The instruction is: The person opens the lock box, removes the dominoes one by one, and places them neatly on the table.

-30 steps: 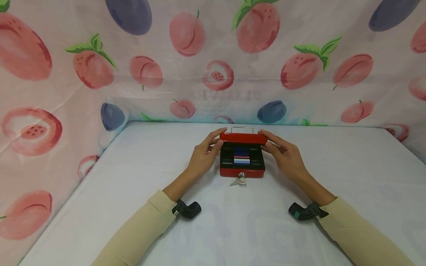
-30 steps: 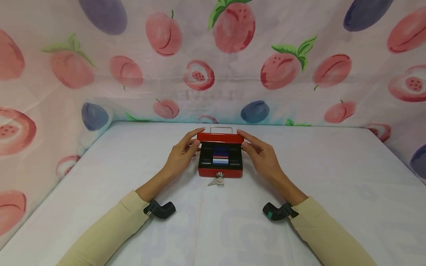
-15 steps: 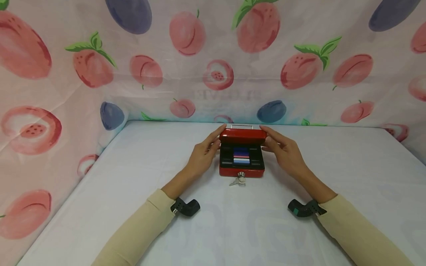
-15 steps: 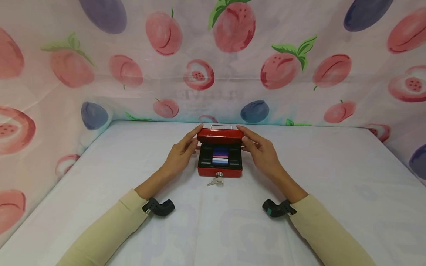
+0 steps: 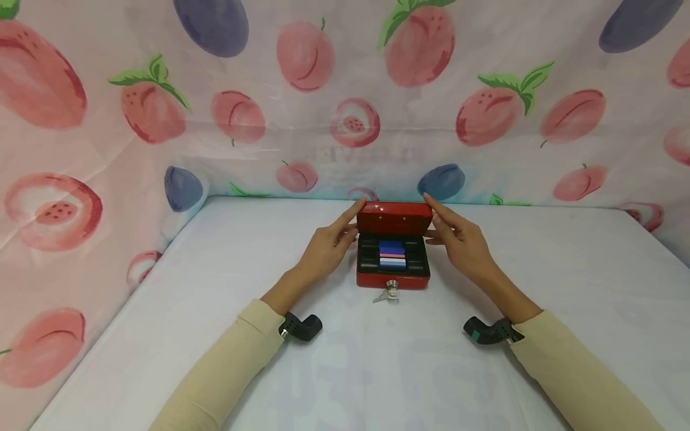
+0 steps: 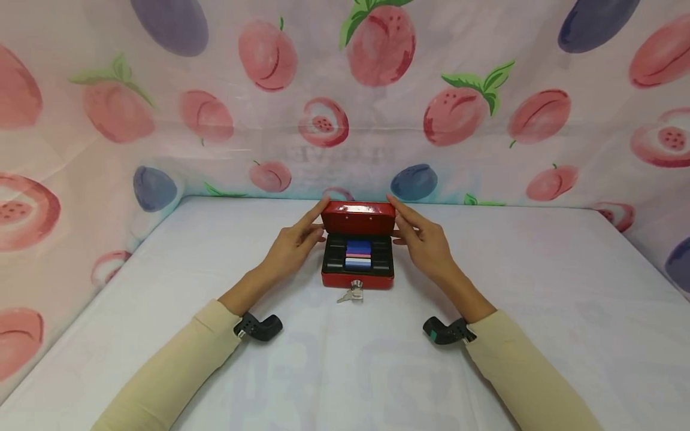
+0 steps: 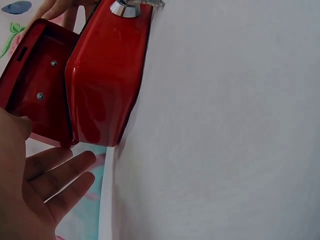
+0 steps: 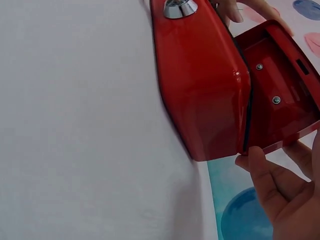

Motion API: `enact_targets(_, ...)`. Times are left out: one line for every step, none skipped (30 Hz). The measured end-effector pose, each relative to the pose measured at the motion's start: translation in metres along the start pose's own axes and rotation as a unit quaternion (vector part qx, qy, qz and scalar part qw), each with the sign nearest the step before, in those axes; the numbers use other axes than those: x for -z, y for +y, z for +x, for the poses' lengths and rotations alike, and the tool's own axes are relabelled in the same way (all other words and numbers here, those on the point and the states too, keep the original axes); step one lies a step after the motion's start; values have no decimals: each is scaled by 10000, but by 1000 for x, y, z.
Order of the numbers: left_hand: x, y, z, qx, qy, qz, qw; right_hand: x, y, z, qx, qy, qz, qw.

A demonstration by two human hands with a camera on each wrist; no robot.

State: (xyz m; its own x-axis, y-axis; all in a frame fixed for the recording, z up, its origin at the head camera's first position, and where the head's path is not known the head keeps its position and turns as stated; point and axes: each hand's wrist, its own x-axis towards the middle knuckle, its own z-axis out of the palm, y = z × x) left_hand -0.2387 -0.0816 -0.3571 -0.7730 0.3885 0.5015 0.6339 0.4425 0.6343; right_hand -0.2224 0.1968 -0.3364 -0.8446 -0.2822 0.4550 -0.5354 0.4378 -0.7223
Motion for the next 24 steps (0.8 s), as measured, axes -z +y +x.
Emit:
enact_targets(0,1,0,17,-30,26,10000,0,-4,-1,63,17,-31,10000)
enact_targets(1,1,1,41,-53,60,10000,0,-8,-1,122,36,-60,9999)
enact_targets(1,2,2,72,-72,101,9999,0,-12,-2,174,53,-82,9998)
enact_targets(2,3,2,103,-90,125,9998,0,-16,-3,218,64,-110,9997)
enact_targets(2,4,3,142,-100,152,9997,0,-19,-3,259,77,-130,9995)
enact_targets(3,5,4,182,-110,194,9996,-1,-20,-3,265,95,-163,9995)
enact_targets(3,5,5,227,-118,243,9994,-1,-22,-3,265,102,-170,9995)
enact_targets(4,6,6,283,-128,296,9991,-1,-21,-2,252,107,-162,9995)
enact_targets(4,7,6,348,-148,350,9987,-2,-21,-2,233,107,-160,9995)
enact_targets(4,8,7,414,-169,390,9982,-2,-21,-2,214,107,-178,9996)
enact_targets(5,9,8,484,-190,419,9978,-2,-20,-1,190,100,-195,9996)
enact_targets(5,9,9,557,-216,445,9972,-2,-17,0,169,95,-204,9996)
enact_targets(5,9,10,623,-238,467,9967,-2,-13,1,140,95,-198,9997)
enact_targets(4,9,11,681,-258,464,9963,-2,-8,2,116,92,-208,9997)
enact_targets(4,9,11,726,-275,461,9959,-2,-3,4,76,88,-203,9997)
enact_targets(4,9,12,752,-283,438,9958,-1,1,5,38,83,-196,9998)
enact_targets(4,8,12,747,-282,400,9960,-1,6,6,7,72,-173,9998)
enact_targets(4,6,12,727,-272,365,9963,-1,10,8,-45,61,-156,9998)
enact_targets(4,5,12,686,-254,295,9969,0,13,9,-90,42,-147,9998)
enact_targets(3,4,12,640,-230,220,9974,1,15,10,-116,18,-150,9998)
enact_targets(3,2,11,600,-212,152,9979,1,16,10,-158,-3,-173,9997)
enact_targets(3,0,11,574,-183,79,9981,2,17,11,-167,-19,-210,9996)
enact_targets(3,-2,10,554,-153,14,9983,2,17,12,-171,-26,-256,9995)
enact_targets(3,-3,9,554,-128,-45,9984,2,18,13,-184,-24,-300,9994)
